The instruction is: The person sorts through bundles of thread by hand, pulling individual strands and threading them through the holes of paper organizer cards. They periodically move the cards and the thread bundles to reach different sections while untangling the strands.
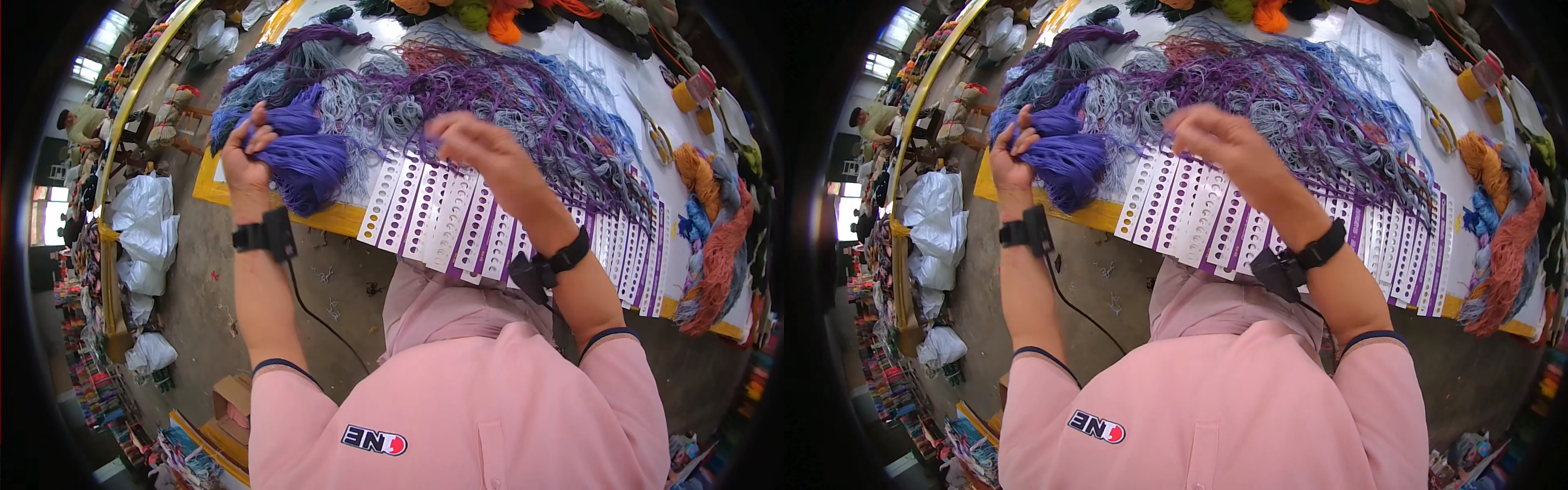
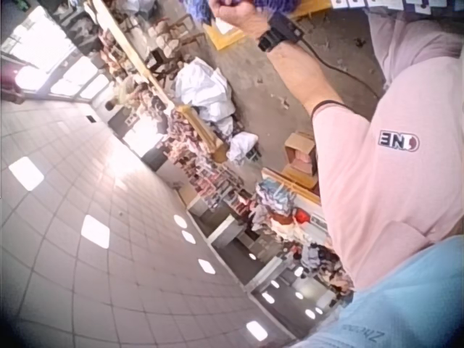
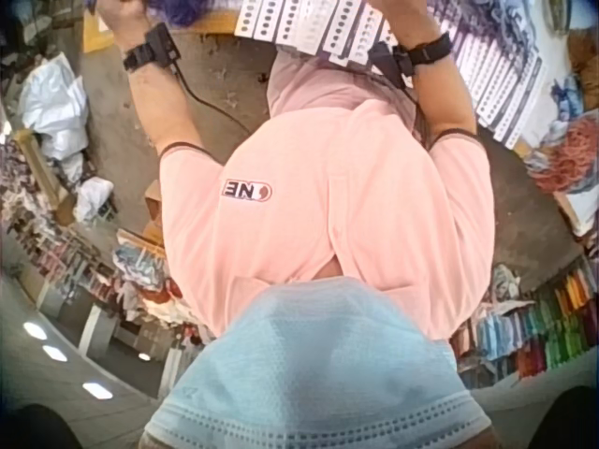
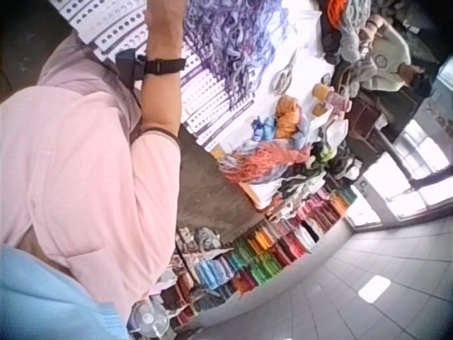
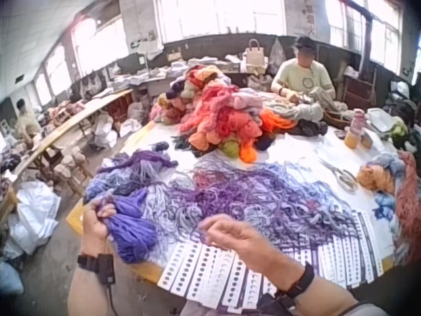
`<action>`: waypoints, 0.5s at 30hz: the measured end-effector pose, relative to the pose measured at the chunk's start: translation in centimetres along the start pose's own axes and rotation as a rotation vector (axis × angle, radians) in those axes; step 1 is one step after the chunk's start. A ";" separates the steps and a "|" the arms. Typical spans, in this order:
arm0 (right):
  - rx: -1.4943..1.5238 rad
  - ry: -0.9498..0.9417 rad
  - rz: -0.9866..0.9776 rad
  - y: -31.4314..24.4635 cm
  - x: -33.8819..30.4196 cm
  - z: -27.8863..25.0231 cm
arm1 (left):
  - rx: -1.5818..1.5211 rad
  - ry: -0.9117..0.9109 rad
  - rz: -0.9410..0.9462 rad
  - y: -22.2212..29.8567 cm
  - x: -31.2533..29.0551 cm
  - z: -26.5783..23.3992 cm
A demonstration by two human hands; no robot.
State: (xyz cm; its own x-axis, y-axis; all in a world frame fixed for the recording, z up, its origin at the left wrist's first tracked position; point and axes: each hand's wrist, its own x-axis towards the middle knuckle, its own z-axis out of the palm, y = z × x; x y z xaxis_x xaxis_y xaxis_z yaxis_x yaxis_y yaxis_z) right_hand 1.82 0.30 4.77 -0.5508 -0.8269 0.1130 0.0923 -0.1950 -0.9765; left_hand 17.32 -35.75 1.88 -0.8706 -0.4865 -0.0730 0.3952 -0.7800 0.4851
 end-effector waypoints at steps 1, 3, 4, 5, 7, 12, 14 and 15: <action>0.289 0.148 -0.032 -1.8 -0.2 0.7 | 0.044 0.065 0.100 2.5 0.5 -2.4; 0.676 0.099 -0.098 -3.9 -0.5 -1.6 | 0.164 0.255 0.233 7.3 0.7 -6.6; 0.849 0.071 -0.111 -4.4 -0.8 -3.5 | 0.275 0.341 0.293 10.4 0.3 -8.1; 0.978 0.035 -0.094 -4.7 -1.1 -6.6 | 0.389 0.427 0.357 13.5 -0.3 -9.0; 0.895 0.314 -0.186 -7.8 -4.9 -18.0 | 0.290 0.530 0.519 16.9 0.4 -8.3; -0.362 1.053 -0.534 -10.1 -9.5 -25.8 | 0.470 0.367 0.499 14.3 1.5 -3.6; -0.837 0.732 -0.417 -5.4 -5.0 -14.6 | 0.685 0.254 0.241 4.7 1.3 0.4; -0.802 0.469 -0.361 -3.3 -2.9 -9.1 | 0.793 0.240 0.135 0.6 -0.1 2.2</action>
State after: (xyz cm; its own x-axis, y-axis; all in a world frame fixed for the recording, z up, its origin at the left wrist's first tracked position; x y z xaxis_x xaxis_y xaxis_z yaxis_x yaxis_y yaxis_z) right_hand -4.40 8.15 5.95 -0.7230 -0.4629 0.5128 -0.6382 0.1634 -0.7523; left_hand 16.95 -35.30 4.10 -0.7091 -0.6964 -0.1104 0.0904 -0.2451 0.9653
